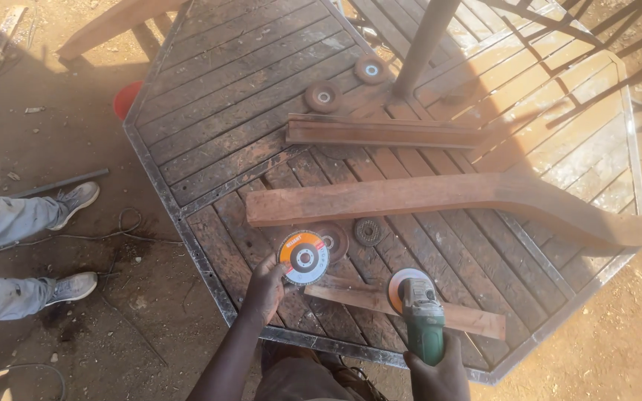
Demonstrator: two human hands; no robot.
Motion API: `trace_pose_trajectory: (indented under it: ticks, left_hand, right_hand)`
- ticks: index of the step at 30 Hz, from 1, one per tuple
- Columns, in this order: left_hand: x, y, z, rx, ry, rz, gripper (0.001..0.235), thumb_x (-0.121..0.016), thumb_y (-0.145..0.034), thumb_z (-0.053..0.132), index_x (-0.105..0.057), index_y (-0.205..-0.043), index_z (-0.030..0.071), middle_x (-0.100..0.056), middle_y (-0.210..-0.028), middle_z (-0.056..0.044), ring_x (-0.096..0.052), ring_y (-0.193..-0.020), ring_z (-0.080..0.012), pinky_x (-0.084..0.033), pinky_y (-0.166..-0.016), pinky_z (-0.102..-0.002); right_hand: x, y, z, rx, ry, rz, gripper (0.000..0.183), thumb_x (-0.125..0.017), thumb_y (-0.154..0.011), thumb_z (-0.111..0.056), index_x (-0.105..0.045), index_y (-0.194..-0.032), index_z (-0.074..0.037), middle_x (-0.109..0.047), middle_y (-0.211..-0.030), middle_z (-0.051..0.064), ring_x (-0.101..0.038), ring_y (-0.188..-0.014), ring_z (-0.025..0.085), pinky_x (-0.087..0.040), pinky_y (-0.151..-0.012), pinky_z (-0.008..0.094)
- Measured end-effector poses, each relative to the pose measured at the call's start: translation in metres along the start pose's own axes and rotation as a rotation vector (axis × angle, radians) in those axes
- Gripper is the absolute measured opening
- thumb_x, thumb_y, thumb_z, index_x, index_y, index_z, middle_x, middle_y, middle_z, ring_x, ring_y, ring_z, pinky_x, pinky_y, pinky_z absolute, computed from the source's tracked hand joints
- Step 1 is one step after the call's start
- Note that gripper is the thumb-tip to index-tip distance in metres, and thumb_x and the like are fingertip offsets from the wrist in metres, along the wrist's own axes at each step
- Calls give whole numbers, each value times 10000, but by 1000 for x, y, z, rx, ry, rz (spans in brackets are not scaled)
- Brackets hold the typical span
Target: Sanding a wooden component using an angle grinder with a sanding disc
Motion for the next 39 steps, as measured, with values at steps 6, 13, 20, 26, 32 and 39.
trace_pose_trajectory:
  ticks: [6, 13, 20, 26, 32, 39]
  left_hand:
    - [-12, 0, -7, 25, 134, 52, 499, -452, -876, 34, -619, -1345, 63, -346, -456, 2, -301, -420, -111, -578, -841, -521]
    - [-26, 0, -2, 17, 152, 20, 507, -428, -809, 62, -611, -1282, 45, -689, -1133, -176, -631, -1027, -278, -545, -832, -475]
    - [-31, 0, -4, 1, 204, -30, 507, -429, -828, 42, -627, -1293, 64, -701, -1139, -147, -646, -1023, -278, -527, -787, -443]
    - [-37, 2, -2, 5, 213, -29, 521, -444, -807, 34, -600, -1304, 15, -691, -1159, -180, -664, -1032, -306, -571, -774, -454]
    - [-39, 0, -6, 15, 199, -5, 435, -448, -817, 59, -607, -1221, 30, -690, -1110, -170, -656, -1022, -298, -530, -809, -457]
    - [-45, -3, -9, -33, 202, -53, 431, -459, -835, 90, -623, -1232, 48, -688, -1139, -160, -640, -1060, -281, -522, -815, -464]
  right_hand:
    - [-5, -37, 13, 107, 88, -58, 677, -797, -647, -350, -547, -1253, -179, -731, -1058, 170, -720, -952, 366, -503, -832, 447]
    - [-3, -31, 3, 153, 102, -81, 608, -768, -662, -291, -578, -1223, -154, -695, -968, 134, -673, -866, 302, -491, -778, 414]
    - [-12, -47, 26, 148, 261, -102, 731, -787, -652, -348, -521, -1330, -280, -740, -1125, 125, -721, -1017, 362, -528, -854, 449]
    - [-14, -55, 43, 140, 273, -124, 718, -786, -655, -350, -517, -1311, -239, -732, -1026, 106, -719, -909, 322, -526, -802, 416]
    - [-10, -56, 51, 147, 243, -118, 739, -791, -646, -331, -515, -1326, -245, -753, -1068, 111, -728, -974, 340, -524, -833, 425]
    - [-1, -62, 64, 130, 167, -91, 685, -794, -650, -288, -536, -1281, -215, -747, -1048, 125, -726, -980, 344, -518, -846, 430]
Point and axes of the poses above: each hand's wrist, its own y-axis away from the middle knuckle, its own x-axis out of the back of the hand, z = x × y, the point moved 5 cm from there along -y, towards the middle knuckle
